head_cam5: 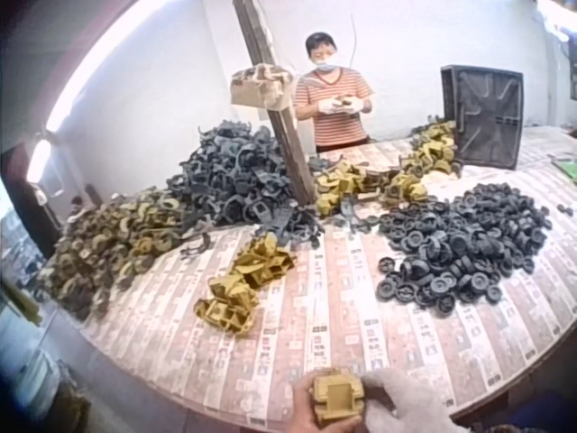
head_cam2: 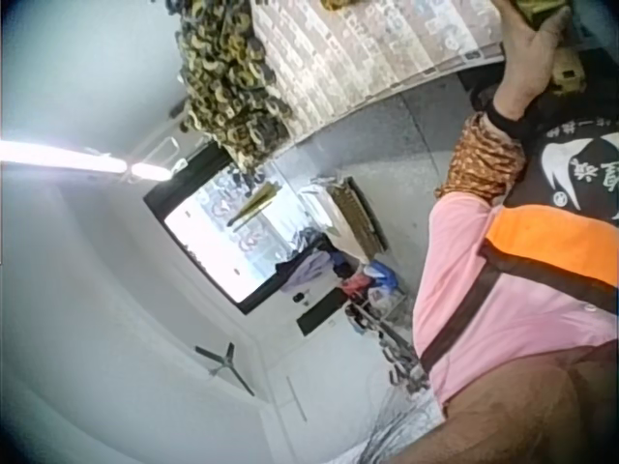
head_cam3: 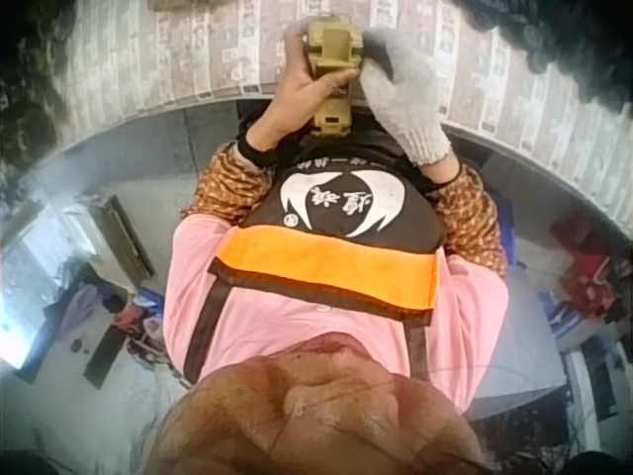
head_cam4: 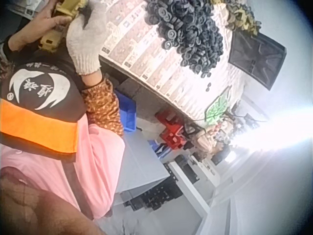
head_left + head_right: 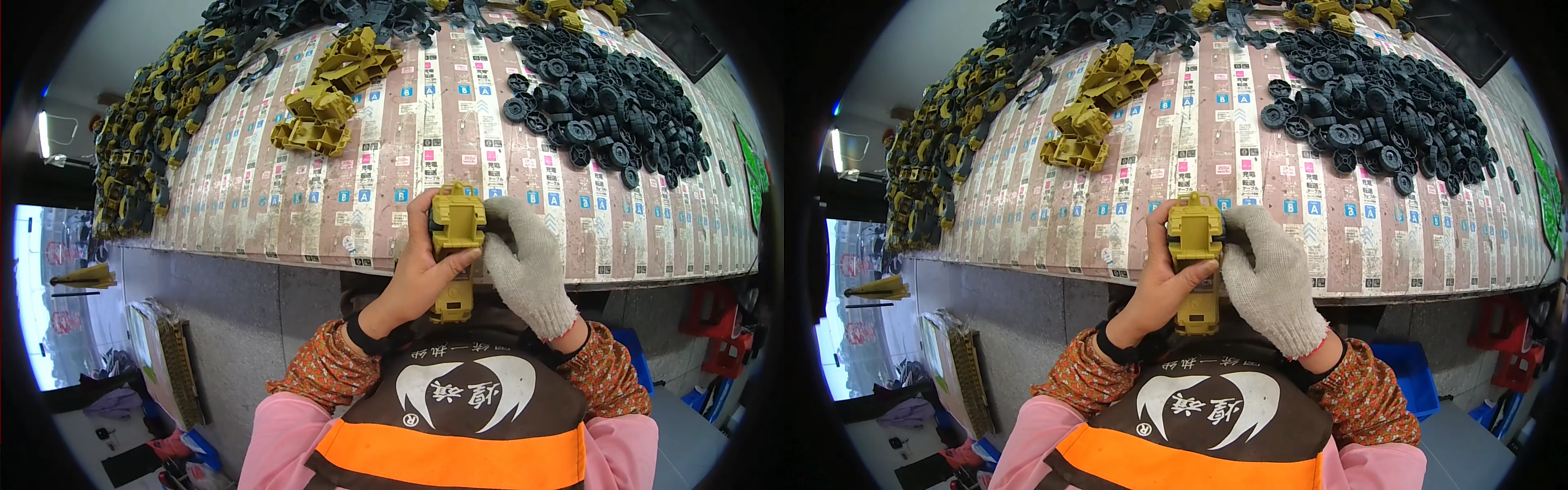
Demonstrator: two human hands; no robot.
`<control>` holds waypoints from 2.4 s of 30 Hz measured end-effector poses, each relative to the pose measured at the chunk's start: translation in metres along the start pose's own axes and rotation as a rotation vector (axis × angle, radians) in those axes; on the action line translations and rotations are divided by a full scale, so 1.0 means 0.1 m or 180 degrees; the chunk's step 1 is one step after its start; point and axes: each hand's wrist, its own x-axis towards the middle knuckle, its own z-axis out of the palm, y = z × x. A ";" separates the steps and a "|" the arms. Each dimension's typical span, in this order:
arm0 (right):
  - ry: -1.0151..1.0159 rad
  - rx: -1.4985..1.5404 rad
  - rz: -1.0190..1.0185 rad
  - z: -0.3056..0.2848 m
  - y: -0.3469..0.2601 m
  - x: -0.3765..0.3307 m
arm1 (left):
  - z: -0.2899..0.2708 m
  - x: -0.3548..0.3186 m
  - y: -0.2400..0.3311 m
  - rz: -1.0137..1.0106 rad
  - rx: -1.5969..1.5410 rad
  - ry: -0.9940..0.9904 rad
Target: The person assembles yellow and black plastic components by hand. They pick up a yellow plastic frame, insert a black circular part into it, and place the assembled unit on the table. This process is repeated multiple times with different parts from piles on the table.
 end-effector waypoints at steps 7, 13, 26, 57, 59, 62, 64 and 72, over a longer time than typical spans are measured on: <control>0.0287 -0.0517 -0.0315 -0.04 -0.11 -0.05 | 0.04 -0.03 0.06 0.0344 0.0889 -0.0139; -0.0050 -0.0176 0.0180 -0.18 -0.18 -0.07 | 0.04 -0.06 0.09 0.0416 0.1359 -0.0260; 0.0735 -0.2821 0.0688 -1.17 0.03 0.66 | 0.25 0.15 0.22 -0.0240 -0.0652 -0.0162; -0.0238 -0.0264 0.0211 -0.12 -0.23 -0.40 | 0.19 0.16 0.16 0.0120 -0.1728 0.1351; -0.0237 -0.0177 0.0183 -0.11 -0.28 -0.41 | 0.15 0.15 0.13 0.0208 -0.1692 0.1345; -0.0208 -0.0009 0.0156 -0.07 -0.20 -0.46 | 0.14 0.14 0.13 0.0369 -0.1672 0.1402; -0.0270 0.0014 0.0210 -0.07 -0.22 -0.47 | 0.14 0.13 0.14 0.0409 -0.1580 0.1504; -0.0464 -0.0673 -0.0222 -0.06 -0.28 -0.47 | 0.31 0.06 0.13 0.1488 -0.0501 0.1660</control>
